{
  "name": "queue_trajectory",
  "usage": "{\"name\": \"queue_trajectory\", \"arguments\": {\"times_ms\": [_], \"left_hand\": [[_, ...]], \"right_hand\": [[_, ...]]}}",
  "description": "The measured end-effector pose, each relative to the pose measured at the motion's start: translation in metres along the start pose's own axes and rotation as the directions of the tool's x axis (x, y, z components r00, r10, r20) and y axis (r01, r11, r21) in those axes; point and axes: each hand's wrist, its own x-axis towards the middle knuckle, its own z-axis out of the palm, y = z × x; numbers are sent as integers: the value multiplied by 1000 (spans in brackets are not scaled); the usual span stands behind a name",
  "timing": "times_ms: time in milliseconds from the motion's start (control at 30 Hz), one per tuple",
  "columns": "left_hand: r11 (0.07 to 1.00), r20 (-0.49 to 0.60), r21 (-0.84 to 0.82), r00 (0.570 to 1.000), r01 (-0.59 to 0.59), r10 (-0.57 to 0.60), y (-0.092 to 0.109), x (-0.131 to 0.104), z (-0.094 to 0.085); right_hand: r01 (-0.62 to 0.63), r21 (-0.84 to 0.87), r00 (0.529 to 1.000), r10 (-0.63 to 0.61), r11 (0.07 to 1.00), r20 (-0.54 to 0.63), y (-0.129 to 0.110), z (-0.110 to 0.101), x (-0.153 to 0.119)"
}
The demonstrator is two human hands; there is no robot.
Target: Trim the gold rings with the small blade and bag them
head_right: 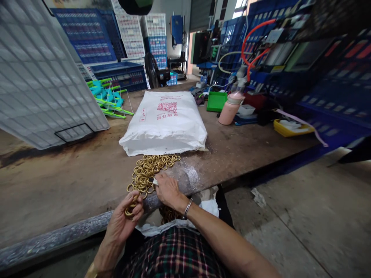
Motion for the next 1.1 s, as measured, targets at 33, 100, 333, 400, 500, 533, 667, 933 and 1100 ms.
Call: {"name": "queue_trajectory", "arguments": {"times_ms": [33, 100, 333, 400, 500, 533, 667, 933, 1100], "left_hand": [[1000, -4, -20, 1000, 12, -12, -1, 1, 0], [999, -35, -31, 999, 22, -23, -3, 4, 0], [943, -119, 313, 980, -118, 162, -17, 15, 15], [900, -110, 415, 975, -131, 193, -20, 18, 20], [831, -43, 536, 978, -152, 206, -23, 20, 24], [804, -24, 569, 974, -173, 226, -23, 20, 25], [609, 52, 727, 910, -317, 411, -22, 21, 28], [445, 145, 817, 878, -366, 456, -25, 22, 28], [726, 12, 675, 985, -134, 171, -27, 20, 26]], "right_hand": [[0, 10, 1000, 0, 1000, -8, 1, 0, 0], [16, 80, 1000, -13, 997, -27, 4, 0, -1], [224, 408, 972, -170, 885, -165, 8, -12, -14], [279, 443, 958, -213, 852, -194, 6, -18, -18], [274, 513, 961, -207, 814, -186, 3, -26, -21], [241, 546, 970, -175, 802, -170, 3, -28, -22], [56, 664, 996, 1, 745, -85, 2, -32, -20], [-111, 807, 994, 81, 580, 79, 5, -22, -15], [-99, 764, 993, 109, 637, 38, 8, -14, -11]]}}
